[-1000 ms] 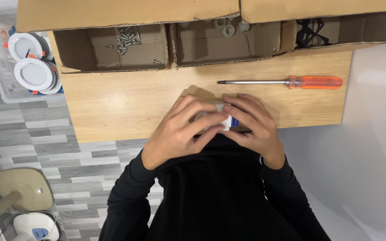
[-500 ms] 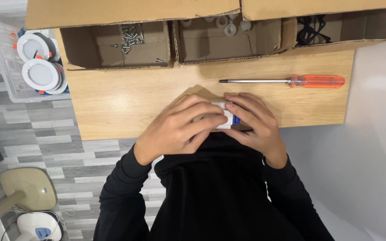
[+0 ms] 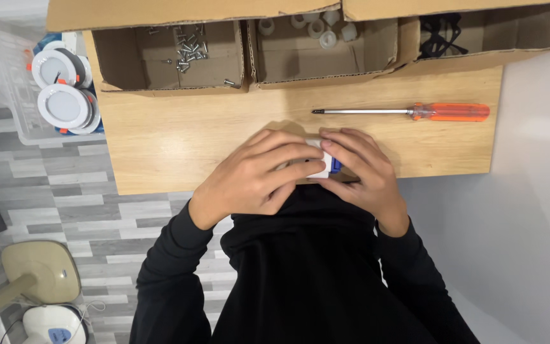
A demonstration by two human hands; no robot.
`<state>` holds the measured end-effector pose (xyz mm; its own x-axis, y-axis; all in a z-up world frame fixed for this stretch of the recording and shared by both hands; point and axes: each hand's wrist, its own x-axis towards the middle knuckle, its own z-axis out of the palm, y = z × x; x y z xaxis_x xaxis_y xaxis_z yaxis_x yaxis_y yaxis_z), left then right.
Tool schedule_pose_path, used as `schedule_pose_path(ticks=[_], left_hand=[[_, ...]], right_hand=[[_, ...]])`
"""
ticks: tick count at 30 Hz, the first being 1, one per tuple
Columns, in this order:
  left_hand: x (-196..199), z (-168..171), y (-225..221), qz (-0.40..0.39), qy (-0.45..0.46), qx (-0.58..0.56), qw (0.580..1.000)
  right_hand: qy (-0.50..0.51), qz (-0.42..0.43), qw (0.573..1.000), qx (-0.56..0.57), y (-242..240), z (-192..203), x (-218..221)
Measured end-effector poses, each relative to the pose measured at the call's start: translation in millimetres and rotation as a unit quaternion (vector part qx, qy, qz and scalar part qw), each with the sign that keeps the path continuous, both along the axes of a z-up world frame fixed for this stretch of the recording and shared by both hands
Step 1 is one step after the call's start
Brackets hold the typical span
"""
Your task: The person assembles a blue electrical socket onto a white plastic housing using a screwdriver, handling several small screws from a cardboard organizer.
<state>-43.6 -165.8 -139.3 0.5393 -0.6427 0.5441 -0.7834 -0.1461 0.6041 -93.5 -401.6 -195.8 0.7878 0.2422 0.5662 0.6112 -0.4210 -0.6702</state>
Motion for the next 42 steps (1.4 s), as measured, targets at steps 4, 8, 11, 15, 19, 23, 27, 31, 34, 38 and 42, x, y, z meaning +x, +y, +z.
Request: schedule_pose_path(ticks=[4,8,11,15,19,23,27,31,34,38,42], left_hand=[[1,-5,1,-0.005,0.025,-0.008,1.0],[8,1,-2,0.006,0.013,-0.001,1.0],[9,-21,-4,0.042,-0.028,0.011,0.999],[6,-26,-6,0.048,-0.048,0.009,0.998],[5,-2,-3,-0.026,-0.003,-0.013,1.0],[7,-1,0,-0.038,0.003,-0.009,0.999],[13,9,-2,-0.033,0.005,-0.001,0.999],[15,2,-3,-0.016,-0.006,0.022,1.0],[16,-4,-5,0.012,-0.043,0.041,0.998],[15,-2,-6,0.013,-0.044,0.047,0.998],[14,11,-1,-0.049,-0.014,0.024,0.998]], right_hand=[[0.006,0.003,1.0,-0.003,1,2,-1],[0.014,-0.002,1.0,-0.002,0,5,-1],[0.006,-0.004,1.0,-0.005,-1,-1,-1],[0.013,0.007,1.0,-0.006,-3,-3,-2],[0.006,-0.004,1.0,-0.009,-2,-4,-1],[-0.002,-0.003,1.0,-0.013,-1,-1,1],[0.001,-0.002,1.0,-0.005,0,1,1],[0.001,0.005,1.0,0.005,-1,0,0],[0.004,0.001,1.0,0.004,-1,1,1],[0.012,0.004,1.0,0.005,-1,2,-1],[0.007,0.0,1.0,0.001,-1,2,-1]])
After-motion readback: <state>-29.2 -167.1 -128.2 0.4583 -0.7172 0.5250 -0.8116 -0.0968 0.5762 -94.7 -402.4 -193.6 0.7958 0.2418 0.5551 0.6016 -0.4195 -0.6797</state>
